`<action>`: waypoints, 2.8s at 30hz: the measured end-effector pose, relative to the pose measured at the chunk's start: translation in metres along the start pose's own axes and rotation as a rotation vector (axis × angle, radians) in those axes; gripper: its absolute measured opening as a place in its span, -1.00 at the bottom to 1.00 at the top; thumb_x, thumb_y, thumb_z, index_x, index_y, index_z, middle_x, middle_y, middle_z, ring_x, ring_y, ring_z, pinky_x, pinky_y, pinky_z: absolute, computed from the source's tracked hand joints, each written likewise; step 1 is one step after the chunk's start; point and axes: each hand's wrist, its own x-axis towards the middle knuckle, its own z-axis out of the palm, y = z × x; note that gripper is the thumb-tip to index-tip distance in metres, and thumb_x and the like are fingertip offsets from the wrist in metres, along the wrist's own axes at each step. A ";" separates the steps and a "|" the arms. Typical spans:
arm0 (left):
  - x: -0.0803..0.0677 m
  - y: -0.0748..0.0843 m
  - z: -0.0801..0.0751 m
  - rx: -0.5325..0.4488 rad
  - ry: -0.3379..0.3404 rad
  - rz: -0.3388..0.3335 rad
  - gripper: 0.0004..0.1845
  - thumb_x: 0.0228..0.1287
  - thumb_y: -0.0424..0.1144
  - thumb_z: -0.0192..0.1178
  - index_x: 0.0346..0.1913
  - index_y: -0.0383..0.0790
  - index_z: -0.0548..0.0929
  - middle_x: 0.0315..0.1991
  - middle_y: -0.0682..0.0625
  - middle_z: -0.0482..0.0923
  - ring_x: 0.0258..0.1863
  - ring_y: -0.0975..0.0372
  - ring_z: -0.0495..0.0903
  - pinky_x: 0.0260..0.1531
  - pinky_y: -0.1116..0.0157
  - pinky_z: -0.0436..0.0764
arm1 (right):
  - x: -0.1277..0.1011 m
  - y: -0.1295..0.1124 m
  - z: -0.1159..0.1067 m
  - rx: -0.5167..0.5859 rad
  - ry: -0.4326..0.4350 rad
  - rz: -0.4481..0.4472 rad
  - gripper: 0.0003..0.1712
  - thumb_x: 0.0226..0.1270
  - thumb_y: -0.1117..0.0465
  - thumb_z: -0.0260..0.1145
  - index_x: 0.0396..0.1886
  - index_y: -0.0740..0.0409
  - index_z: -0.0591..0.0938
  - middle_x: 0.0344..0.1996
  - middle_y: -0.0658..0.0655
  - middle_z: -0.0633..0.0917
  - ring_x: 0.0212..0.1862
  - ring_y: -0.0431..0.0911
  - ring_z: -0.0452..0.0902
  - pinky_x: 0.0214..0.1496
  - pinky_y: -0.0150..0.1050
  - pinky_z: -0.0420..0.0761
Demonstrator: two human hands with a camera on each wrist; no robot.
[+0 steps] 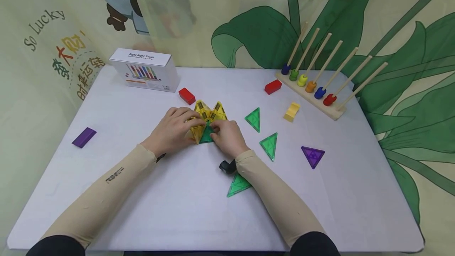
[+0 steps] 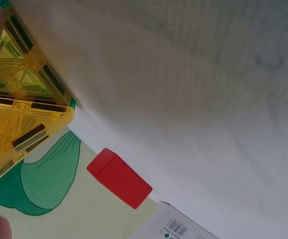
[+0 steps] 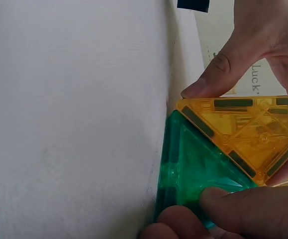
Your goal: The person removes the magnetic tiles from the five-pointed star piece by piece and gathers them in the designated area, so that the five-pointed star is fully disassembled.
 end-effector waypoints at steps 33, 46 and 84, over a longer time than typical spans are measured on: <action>-0.011 0.011 0.004 0.112 0.105 0.020 -0.59 0.10 -0.16 0.56 0.05 0.05 0.75 0.35 -0.03 0.51 0.34 0.06 0.43 0.15 0.01 0.41 | -0.014 -0.002 0.001 0.008 0.061 -0.092 -0.77 0.31 0.35 0.46 -0.04 0.22 0.81 -0.25 0.11 0.86 -0.23 -0.10 0.74 -0.24 -0.29 0.72; -0.014 0.013 0.001 -0.050 0.035 -0.008 -0.55 0.06 -0.04 0.60 0.04 0.03 0.77 0.07 0.01 0.63 0.06 0.10 0.54 -0.04 0.13 0.48 | -0.015 -0.001 0.002 0.061 0.028 -0.056 -0.77 0.33 0.33 0.43 -0.03 0.20 0.81 -0.24 0.09 0.85 -0.20 -0.11 0.72 -0.19 -0.29 0.73; -0.074 0.000 -0.031 -0.407 -0.276 -0.408 -0.91 0.14 -0.22 0.30 -0.32 -0.08 0.59 -0.48 0.09 0.53 -0.46 0.27 0.40 -0.39 0.33 0.40 | -0.035 0.000 -0.012 0.114 -0.127 -0.097 -0.75 0.34 0.18 0.48 -0.01 0.09 0.81 -0.21 0.07 0.80 -0.42 -0.16 0.52 -0.34 -0.32 0.57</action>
